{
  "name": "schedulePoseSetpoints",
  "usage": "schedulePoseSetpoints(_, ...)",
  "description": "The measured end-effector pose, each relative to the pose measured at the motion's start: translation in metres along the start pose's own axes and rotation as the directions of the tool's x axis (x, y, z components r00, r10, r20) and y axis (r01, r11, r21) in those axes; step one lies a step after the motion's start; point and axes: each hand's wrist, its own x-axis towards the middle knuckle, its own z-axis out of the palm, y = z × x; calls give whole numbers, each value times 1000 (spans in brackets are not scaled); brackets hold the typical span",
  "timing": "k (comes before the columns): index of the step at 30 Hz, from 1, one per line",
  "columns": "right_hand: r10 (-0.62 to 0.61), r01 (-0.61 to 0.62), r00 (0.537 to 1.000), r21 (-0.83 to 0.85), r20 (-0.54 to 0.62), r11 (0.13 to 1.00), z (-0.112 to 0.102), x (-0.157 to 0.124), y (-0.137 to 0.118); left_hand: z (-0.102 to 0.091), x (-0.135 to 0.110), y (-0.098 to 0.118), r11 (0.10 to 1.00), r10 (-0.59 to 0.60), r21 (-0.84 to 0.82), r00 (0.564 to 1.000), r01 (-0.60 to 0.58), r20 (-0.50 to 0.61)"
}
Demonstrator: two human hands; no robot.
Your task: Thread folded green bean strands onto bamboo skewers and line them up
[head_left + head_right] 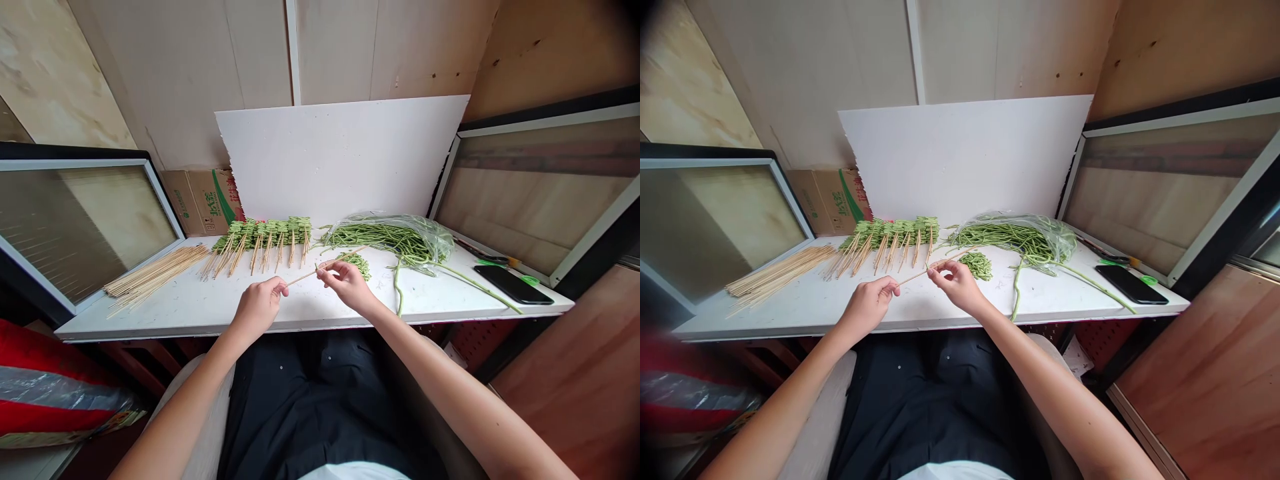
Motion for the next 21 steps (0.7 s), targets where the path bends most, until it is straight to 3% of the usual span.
schedulePoseSetpoints(7,-59,63,997,-64,57,996,-9,-1,-14,-8,-1,-1,992,-30,-116,986,50,166)
schedulePoseSetpoints(12,-94,104,991,-110,91,988,-16,1,-15,-10,0,1,937,-67,-307,949,166,308)
schedulePoseSetpoints(14,-74,80,995,-94,63,992,-18,2,-12,-10,0,6,904,-106,-372,953,211,283)
schedulePoseSetpoints(16,-41,42,999,-72,23,997,-20,4,-8,-10,1,11,886,-151,-409,970,218,190)
schedulePoseSetpoints(18,-20,20,1000,-54,7,998,-22,5,-5,-10,0,13,890,-170,-412,980,196,98)
schedulePoseSetpoints(21,-34,35,999,-31,30,999,-24,6,-4,-10,0,12,920,-140,-361,988,152,58)
